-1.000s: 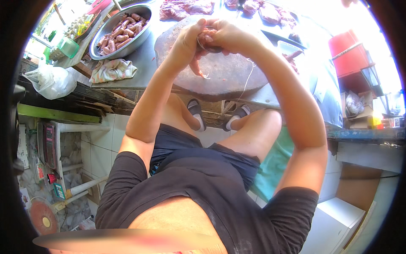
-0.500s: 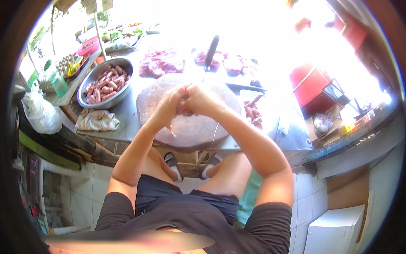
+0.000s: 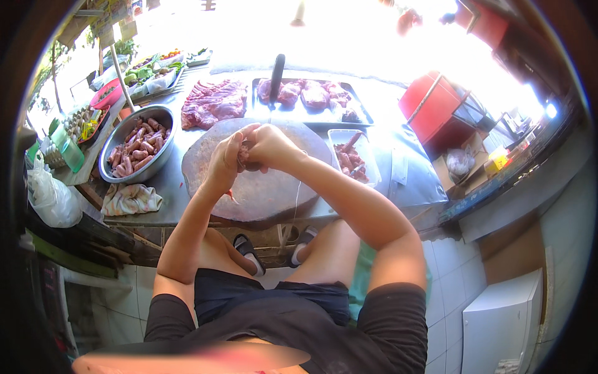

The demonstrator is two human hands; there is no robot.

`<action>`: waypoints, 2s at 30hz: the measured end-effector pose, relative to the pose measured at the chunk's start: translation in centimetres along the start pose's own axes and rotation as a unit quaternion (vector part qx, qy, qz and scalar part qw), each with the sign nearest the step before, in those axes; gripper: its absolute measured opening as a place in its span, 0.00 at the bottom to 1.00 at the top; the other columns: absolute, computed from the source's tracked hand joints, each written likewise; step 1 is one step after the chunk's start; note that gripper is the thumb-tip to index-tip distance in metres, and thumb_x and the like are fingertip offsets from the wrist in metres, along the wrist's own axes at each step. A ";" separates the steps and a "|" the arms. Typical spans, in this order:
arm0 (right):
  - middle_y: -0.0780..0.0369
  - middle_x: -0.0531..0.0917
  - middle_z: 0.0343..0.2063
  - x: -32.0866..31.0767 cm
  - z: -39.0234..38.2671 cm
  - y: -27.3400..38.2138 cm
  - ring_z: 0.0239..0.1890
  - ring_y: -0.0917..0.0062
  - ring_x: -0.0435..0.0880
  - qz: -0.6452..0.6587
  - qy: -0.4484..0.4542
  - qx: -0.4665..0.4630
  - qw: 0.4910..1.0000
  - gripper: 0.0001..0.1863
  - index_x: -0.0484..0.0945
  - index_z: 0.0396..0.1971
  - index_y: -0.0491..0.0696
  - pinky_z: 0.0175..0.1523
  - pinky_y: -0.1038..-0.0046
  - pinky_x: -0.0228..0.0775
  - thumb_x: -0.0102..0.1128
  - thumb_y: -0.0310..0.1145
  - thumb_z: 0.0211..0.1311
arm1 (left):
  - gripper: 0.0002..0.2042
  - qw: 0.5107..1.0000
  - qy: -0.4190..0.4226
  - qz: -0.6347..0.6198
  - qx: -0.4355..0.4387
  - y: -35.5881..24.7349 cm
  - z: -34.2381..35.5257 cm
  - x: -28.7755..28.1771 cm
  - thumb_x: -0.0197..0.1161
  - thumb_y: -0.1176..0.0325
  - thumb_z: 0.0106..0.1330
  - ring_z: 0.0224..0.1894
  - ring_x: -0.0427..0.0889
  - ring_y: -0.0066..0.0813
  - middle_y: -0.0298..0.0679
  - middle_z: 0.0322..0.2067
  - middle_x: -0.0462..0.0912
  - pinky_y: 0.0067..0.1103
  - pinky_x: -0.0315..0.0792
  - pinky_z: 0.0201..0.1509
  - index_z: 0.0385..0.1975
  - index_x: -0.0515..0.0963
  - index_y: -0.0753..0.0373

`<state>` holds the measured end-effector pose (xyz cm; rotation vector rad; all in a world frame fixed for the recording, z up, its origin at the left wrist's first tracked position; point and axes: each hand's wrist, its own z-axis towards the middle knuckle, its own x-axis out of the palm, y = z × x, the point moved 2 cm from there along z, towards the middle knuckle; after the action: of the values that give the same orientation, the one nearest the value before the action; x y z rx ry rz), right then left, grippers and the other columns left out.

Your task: The person fills sausage casings with ground meat using a metal funnel, ties off sections with string, and coils the finished links on a cutting board. They repeat the process multiple times, handling the meat, funnel, and string by hand.

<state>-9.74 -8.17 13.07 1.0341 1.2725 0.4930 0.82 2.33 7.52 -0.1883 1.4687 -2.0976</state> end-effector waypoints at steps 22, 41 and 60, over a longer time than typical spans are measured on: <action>0.61 0.85 0.22 -1.2 -0.1 1.6 0.22 0.80 0.83 -0.052 0.106 -0.013 0.993 0.10 0.87 0.35 0.40 0.28 0.77 0.78 0.64 0.31 0.60 | 0.29 0.999 0.026 -0.030 -0.012 -0.5 0.9 0.3 0.40 0.47 0.76 0.26 0.73 0.22 0.36 0.32 0.83 0.20 0.68 0.31 0.63 0.76 0.60; 0.65 0.81 0.18 0.1 2.5 0.0 0.17 0.86 0.77 -0.175 -0.037 -0.020 0.984 0.10 0.83 0.33 0.40 0.21 0.80 0.68 0.63 0.32 0.57 | 0.29 0.995 0.018 0.090 -0.046 0.5 1.3 -0.4 0.36 0.44 0.76 0.27 0.75 0.38 0.43 0.24 0.79 0.34 0.72 0.39 0.40 0.79 0.63; 0.64 0.85 0.24 -17.4 -5.7 -28.8 0.23 0.80 0.80 -0.414 -0.095 0.267 0.865 0.05 0.85 0.35 0.49 0.28 0.74 0.71 0.64 0.33 0.63 | 0.30 0.941 -0.125 0.209 0.234 5.9 -4.6 -0.8 0.37 0.46 0.76 0.18 0.69 0.27 0.36 0.17 0.70 0.27 0.63 0.26 0.50 0.82 0.63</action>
<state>-26.37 -34.09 -1.57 0.8334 1.5620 -0.6449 1.72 5.08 0.62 0.0401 0.7520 -1.9174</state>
